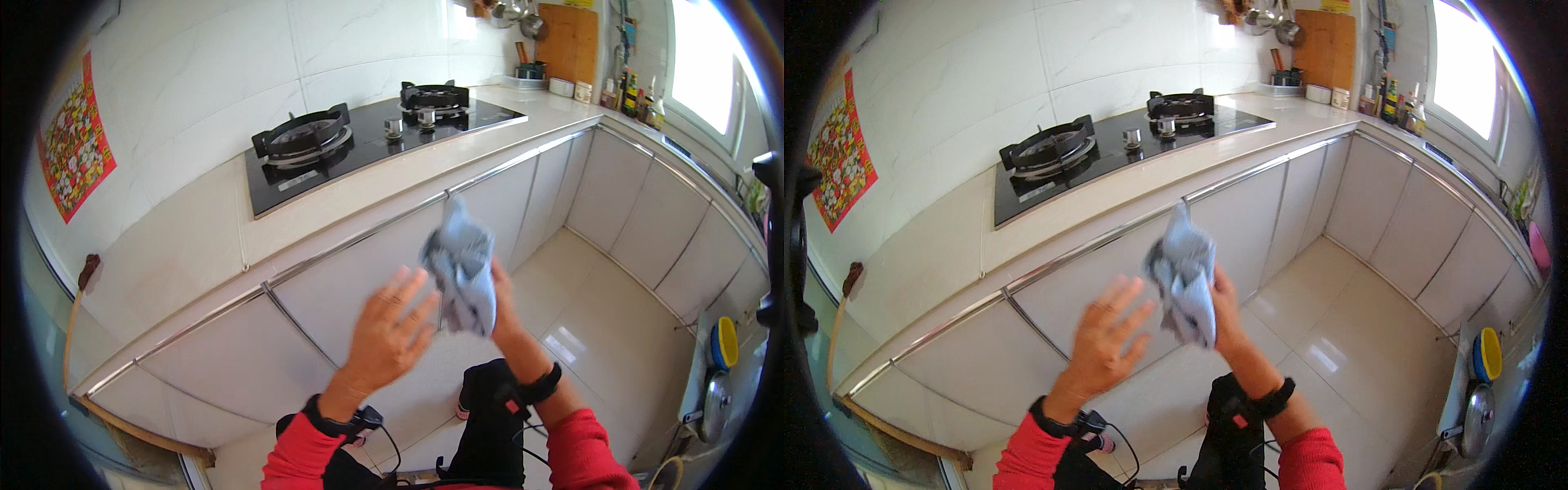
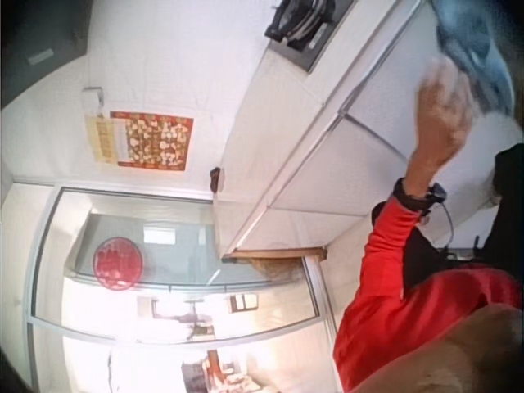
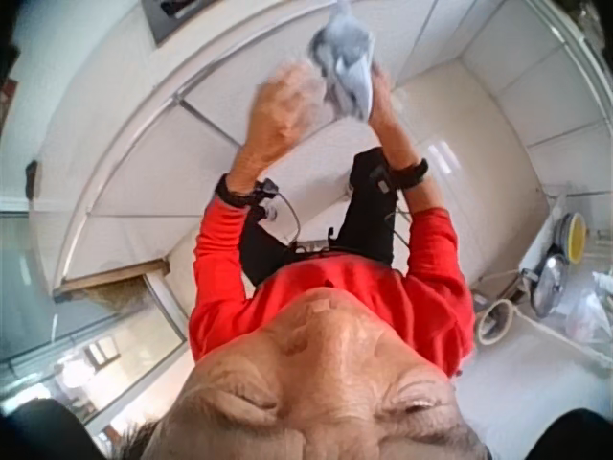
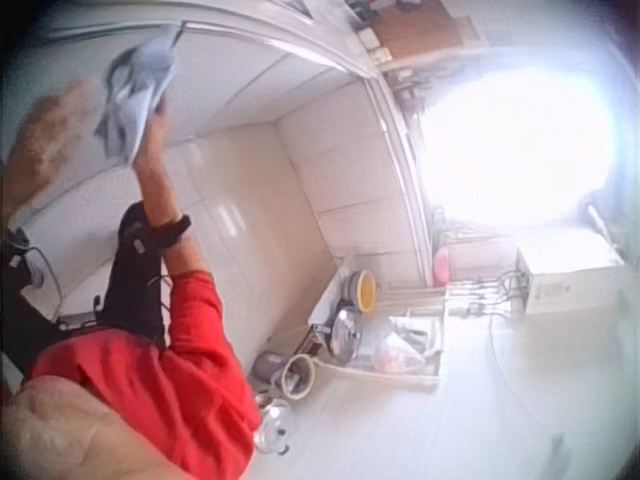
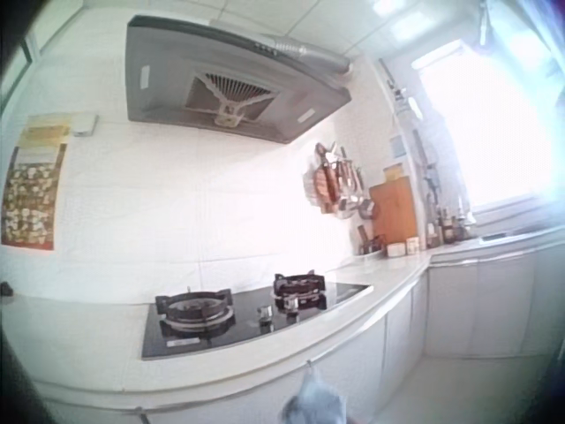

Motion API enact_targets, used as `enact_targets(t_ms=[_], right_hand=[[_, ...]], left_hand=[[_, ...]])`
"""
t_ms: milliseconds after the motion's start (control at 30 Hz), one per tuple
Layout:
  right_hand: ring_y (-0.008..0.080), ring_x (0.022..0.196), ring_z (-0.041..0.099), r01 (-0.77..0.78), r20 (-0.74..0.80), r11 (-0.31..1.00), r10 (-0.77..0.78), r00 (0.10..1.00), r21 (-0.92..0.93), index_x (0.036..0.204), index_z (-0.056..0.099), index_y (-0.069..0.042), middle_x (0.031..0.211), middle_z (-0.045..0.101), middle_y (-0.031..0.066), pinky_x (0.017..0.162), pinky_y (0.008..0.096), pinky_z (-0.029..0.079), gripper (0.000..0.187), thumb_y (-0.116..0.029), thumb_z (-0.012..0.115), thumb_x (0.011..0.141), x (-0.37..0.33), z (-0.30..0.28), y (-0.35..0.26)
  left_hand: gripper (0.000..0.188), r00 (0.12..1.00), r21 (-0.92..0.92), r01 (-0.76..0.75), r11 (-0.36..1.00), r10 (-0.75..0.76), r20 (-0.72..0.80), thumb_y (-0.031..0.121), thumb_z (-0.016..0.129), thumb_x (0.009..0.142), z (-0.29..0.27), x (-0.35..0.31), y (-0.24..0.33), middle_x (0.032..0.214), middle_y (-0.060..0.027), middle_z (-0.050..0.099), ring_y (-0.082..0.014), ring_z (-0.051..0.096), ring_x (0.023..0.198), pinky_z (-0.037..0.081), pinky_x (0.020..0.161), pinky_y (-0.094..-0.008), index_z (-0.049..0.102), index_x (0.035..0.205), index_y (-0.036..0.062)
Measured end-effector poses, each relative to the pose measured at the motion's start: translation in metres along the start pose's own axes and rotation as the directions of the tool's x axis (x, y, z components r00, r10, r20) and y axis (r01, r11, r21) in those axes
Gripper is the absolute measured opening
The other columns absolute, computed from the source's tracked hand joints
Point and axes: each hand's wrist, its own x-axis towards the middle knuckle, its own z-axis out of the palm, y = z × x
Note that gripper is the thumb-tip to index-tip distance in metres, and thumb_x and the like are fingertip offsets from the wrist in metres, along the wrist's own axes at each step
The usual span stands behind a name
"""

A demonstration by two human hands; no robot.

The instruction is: The person wipes the front of white kitchen cabinets and the countertop around a gas stove using a blue cloth. They move along the counter, cleaning the cabinet doors and the surface near the burners.

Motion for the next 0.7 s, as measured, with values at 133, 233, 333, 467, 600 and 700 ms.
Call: enact_targets(t_ms=[133,233,333,467,600,700], right_hand=[[0.0191,0.100,0.063,0.535,0.013,0.595,-0.661,0.750,-0.600,0.124,0.057,-0.005,0.109,0.065,0.0093,0.085,0.0336,0.052,0.032,-0.011,0.060,0.093,0.043,0.038,-0.064],[0.0293,0.105,0.060,0.604,0.333,0.000,-0.835,0.439,-0.797,0.121,0.060,-0.012,0.109,0.064,0.0111,0.091,0.0382,0.048,0.039,-0.011,0.066,0.083,0.089,0.068,-0.074],[0.0338,0.114,0.053,0.526,0.458,-0.109,-0.656,0.600,-0.844,0.121,0.060,-0.018,0.122,0.059,0.0106,0.093,0.0456,0.045,0.041,-0.018,0.070,0.081,0.115,0.089,-0.042],[0.0286,0.118,0.049,0.420,0.391,-0.121,-0.653,0.649,-0.899,0.117,0.061,-0.027,0.122,0.056,0.0052,0.088,0.0480,0.042,0.038,-0.025,0.069,0.079,0.127,0.088,-0.007],[0.0300,0.119,0.048,0.535,0.451,-0.063,-0.626,0.636,-0.843,0.119,0.060,-0.025,0.122,0.056,0.0069,0.092,0.0473,0.043,0.039,-0.021,0.069,0.081,0.131,0.072,-0.010],[0.0331,0.120,0.048,0.619,0.504,-0.040,-0.625,0.597,-0.784,0.123,0.057,-0.023,0.125,0.054,0.0096,0.102,0.0447,0.041,0.045,-0.016,0.071,0.081,0.126,0.057,-0.017]], left_hand=[[0.052,0.990,0.455,0.032,0.890,0.033,-0.135,0.018,0.067,0.086,-0.049,0.040,-0.043,0.141,-0.0154,0.050,-0.0343,0.041,0.136,0.035,0.108,-0.0468,0.054,0.134,0.0063],[0.050,0.989,0.573,0.143,0.807,-0.098,-0.108,0.022,0.068,0.086,-0.062,0.061,-0.084,0.135,-0.0163,0.054,-0.0346,0.046,0.130,0.038,0.106,-0.0457,0.053,0.131,0.0033],[0.048,0.971,0.609,0.224,0.760,-0.226,-0.076,0.024,0.069,0.086,-0.055,0.063,-0.108,0.130,-0.0165,0.058,-0.0337,0.051,0.124,0.041,0.103,-0.0433,0.054,0.125,0.0012],[0.043,0.968,0.668,0.240,0.704,-0.223,-0.113,0.025,0.068,0.088,-0.043,0.050,-0.117,0.126,-0.0149,0.062,-0.0312,0.056,0.120,0.044,0.101,-0.0408,0.056,0.122,0.0008],[0.042,0.971,0.743,0.226,0.630,-0.210,-0.117,0.025,0.066,0.089,-0.040,0.045,-0.121,0.127,-0.0129,0.062,-0.0296,0.056,0.120,0.045,0.101,-0.0392,0.057,0.123,0.0018],[0.043,0.975,0.787,0.209,0.580,-0.184,-0.124,0.025,0.066,0.089,-0.037,0.043,-0.126,0.127,-0.0124,0.062,-0.0289,0.058,0.118,0.046,0.099,-0.0382,0.057,0.125,0.0023]])
